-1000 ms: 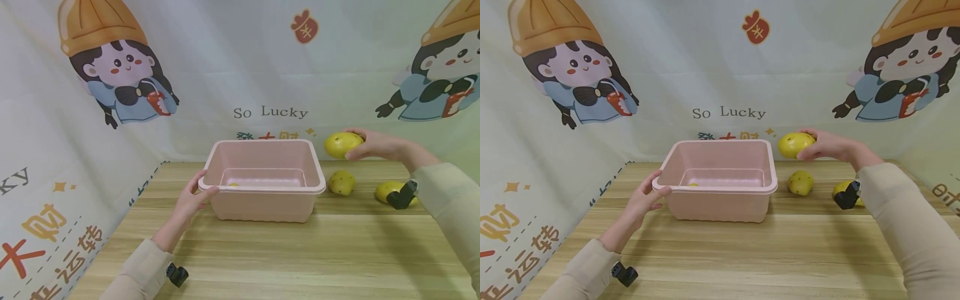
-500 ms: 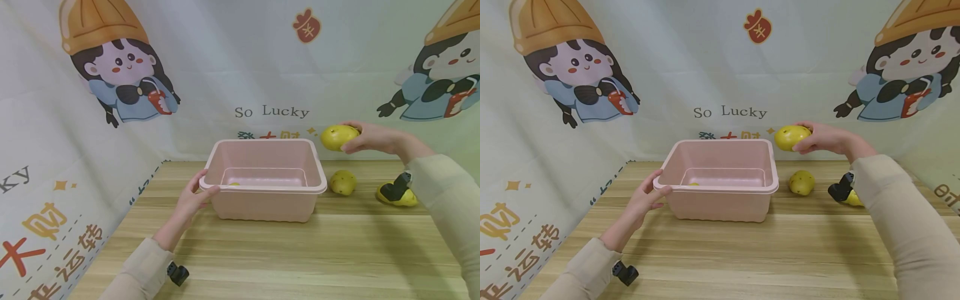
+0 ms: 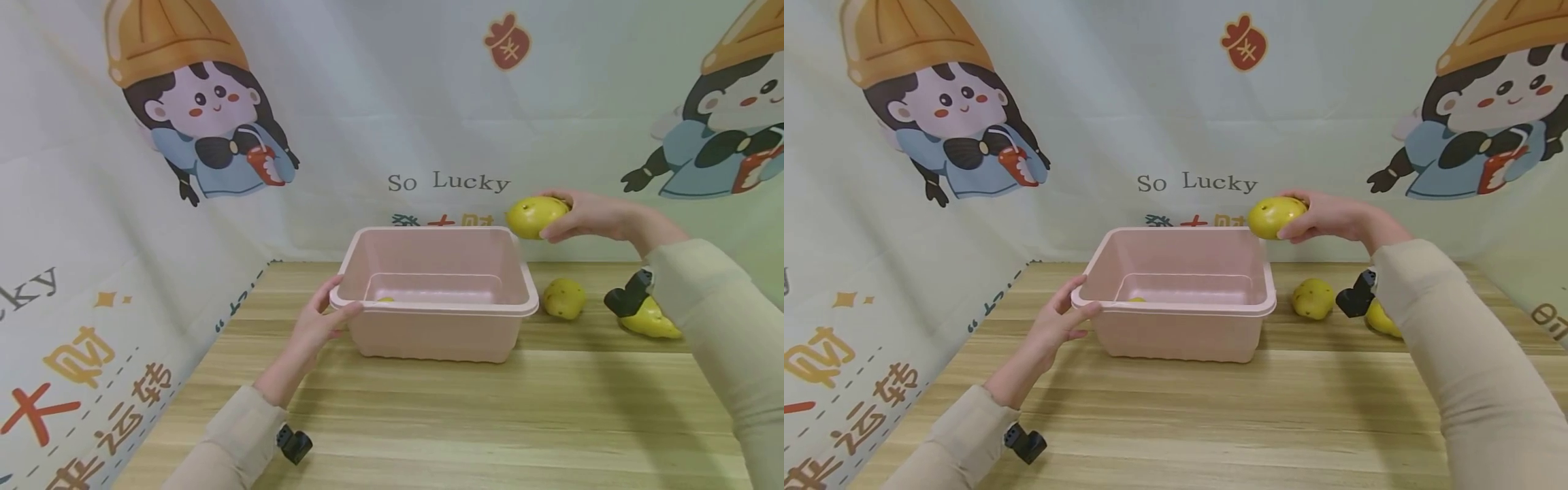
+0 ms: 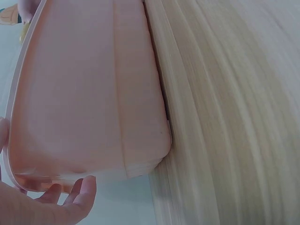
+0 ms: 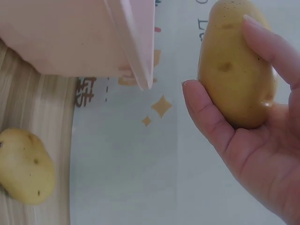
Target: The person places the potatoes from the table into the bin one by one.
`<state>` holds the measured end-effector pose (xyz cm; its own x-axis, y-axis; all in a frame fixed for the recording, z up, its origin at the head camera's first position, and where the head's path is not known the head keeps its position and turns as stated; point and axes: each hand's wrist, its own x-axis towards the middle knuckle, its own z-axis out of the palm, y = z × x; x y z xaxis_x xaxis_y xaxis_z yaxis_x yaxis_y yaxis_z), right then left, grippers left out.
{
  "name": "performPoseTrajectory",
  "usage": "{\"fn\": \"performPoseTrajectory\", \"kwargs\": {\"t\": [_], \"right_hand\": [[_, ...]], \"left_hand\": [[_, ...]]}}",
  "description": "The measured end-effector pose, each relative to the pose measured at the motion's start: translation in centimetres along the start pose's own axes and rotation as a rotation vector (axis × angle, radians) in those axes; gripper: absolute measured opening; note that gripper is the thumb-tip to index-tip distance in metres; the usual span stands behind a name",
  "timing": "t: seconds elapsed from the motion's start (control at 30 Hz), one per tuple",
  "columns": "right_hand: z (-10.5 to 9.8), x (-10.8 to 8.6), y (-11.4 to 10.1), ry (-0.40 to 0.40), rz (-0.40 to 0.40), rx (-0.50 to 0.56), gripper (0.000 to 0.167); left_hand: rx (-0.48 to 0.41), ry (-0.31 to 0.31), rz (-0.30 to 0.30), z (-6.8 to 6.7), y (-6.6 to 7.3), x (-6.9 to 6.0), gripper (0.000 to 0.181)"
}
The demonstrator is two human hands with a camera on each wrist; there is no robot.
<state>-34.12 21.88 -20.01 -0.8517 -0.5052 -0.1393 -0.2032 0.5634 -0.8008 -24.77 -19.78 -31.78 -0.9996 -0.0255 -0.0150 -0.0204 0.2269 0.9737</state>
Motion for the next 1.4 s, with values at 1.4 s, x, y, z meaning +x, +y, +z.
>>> {"fn": "performPoseTrajectory", "kwargs": {"t": [1.4], "right_hand": [[2.4,3.8,-3.5,-0.049,-0.046,0.085,0.081]], "left_hand": [[-0.053,-0.001,0.012,0.2,0.1,-0.1,0.071]]}}
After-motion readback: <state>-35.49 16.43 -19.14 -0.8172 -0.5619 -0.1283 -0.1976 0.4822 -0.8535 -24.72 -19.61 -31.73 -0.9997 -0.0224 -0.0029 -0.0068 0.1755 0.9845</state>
